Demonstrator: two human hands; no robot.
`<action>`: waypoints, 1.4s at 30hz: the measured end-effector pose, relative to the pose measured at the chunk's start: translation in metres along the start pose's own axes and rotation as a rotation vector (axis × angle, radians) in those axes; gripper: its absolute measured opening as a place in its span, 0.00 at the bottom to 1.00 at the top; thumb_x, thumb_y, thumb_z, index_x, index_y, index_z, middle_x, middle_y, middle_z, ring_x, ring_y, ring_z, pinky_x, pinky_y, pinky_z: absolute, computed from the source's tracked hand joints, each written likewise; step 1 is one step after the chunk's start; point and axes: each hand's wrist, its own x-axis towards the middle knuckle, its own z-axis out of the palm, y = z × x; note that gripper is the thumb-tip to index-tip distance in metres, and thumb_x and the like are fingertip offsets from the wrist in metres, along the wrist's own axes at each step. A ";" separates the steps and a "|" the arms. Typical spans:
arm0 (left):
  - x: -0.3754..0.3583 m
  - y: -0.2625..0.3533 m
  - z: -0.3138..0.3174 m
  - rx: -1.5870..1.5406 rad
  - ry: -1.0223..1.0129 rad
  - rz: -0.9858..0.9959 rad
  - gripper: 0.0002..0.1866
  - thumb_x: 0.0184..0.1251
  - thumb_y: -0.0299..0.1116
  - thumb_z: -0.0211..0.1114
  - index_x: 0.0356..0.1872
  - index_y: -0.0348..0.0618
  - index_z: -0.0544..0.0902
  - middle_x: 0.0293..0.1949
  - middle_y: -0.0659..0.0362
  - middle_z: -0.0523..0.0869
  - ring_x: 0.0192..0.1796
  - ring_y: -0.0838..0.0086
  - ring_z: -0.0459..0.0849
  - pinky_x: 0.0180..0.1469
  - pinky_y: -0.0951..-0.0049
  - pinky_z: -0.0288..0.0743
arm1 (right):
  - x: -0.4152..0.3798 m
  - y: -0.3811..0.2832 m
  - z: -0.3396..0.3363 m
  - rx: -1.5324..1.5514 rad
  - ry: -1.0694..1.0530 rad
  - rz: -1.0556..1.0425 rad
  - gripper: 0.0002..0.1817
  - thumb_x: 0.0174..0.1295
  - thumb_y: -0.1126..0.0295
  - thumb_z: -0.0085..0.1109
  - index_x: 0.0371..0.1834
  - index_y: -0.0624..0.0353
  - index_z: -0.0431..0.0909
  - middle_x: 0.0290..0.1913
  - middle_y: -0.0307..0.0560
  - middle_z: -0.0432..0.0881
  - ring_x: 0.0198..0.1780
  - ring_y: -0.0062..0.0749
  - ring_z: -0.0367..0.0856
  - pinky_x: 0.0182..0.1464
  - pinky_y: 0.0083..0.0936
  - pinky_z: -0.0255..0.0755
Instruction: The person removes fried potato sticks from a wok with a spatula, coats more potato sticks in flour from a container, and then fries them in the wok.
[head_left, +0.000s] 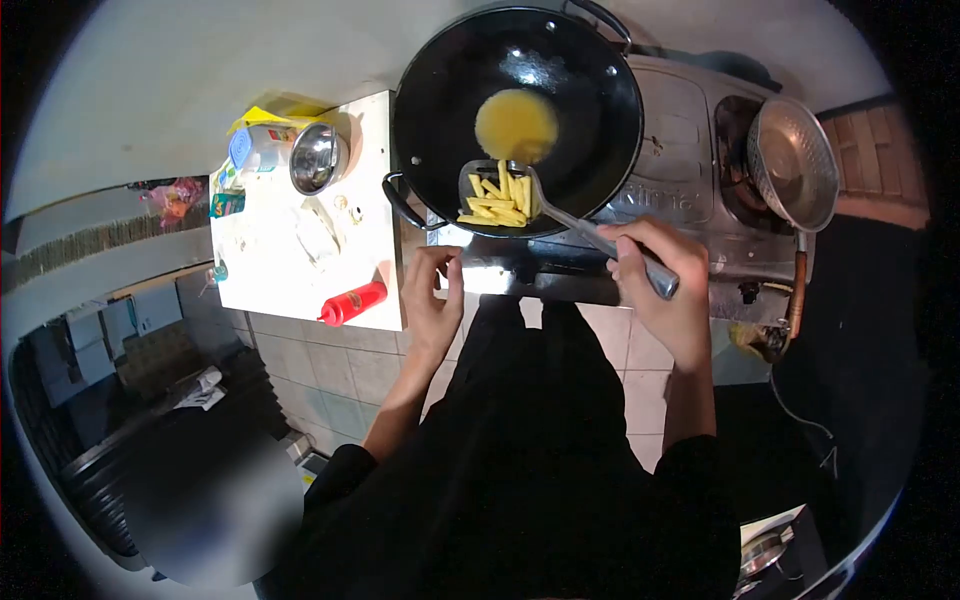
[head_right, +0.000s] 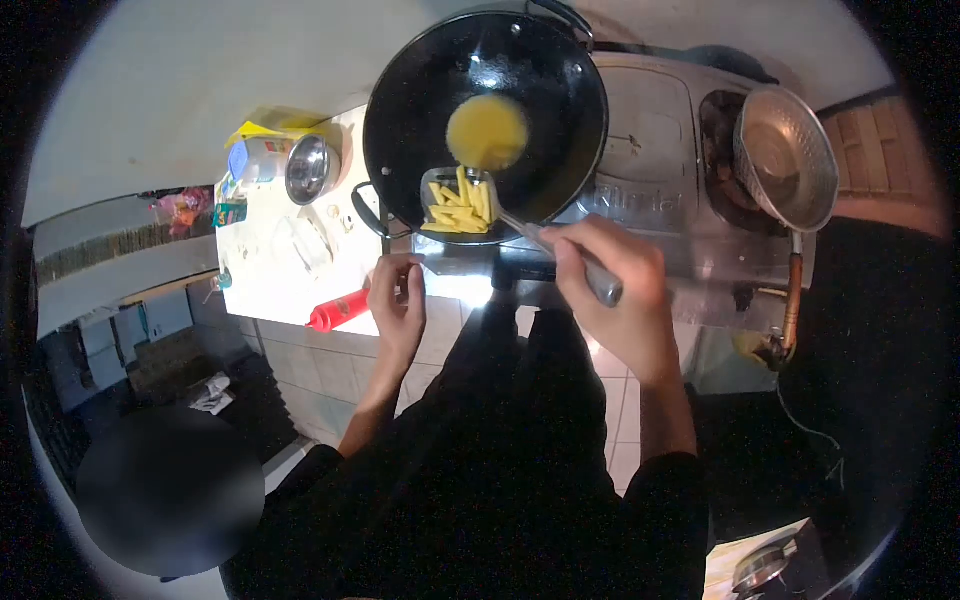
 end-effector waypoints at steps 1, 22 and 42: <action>0.000 -0.001 0.002 -0.010 0.016 -0.005 0.05 0.67 0.20 0.61 0.42 0.36 0.81 0.36 0.56 0.80 0.30 0.74 0.75 0.32 0.76 0.68 | 0.002 0.000 0.000 -0.012 -0.011 -0.010 0.06 0.62 0.80 0.59 0.41 0.68 0.83 0.34 0.51 0.85 0.36 0.31 0.86 0.41 0.24 0.77; 0.009 -0.005 0.005 0.109 0.084 0.161 0.13 0.63 0.30 0.68 0.48 0.44 0.84 0.38 0.55 0.76 0.37 0.63 0.76 0.38 0.63 0.73 | 0.074 -0.002 -0.005 0.061 -0.110 0.331 0.15 0.68 0.69 0.48 0.39 0.69 0.84 0.24 0.47 0.80 0.23 0.24 0.80 0.25 0.20 0.72; 0.000 0.007 -0.028 -0.604 0.162 -0.169 0.07 0.74 0.26 0.57 0.39 0.34 0.81 0.33 0.59 0.76 0.32 0.79 0.74 0.35 0.79 0.65 | 0.088 -0.030 -0.034 0.164 0.042 0.319 0.18 0.68 0.64 0.53 0.39 0.73 0.83 0.29 0.56 0.83 0.25 0.32 0.81 0.26 0.24 0.75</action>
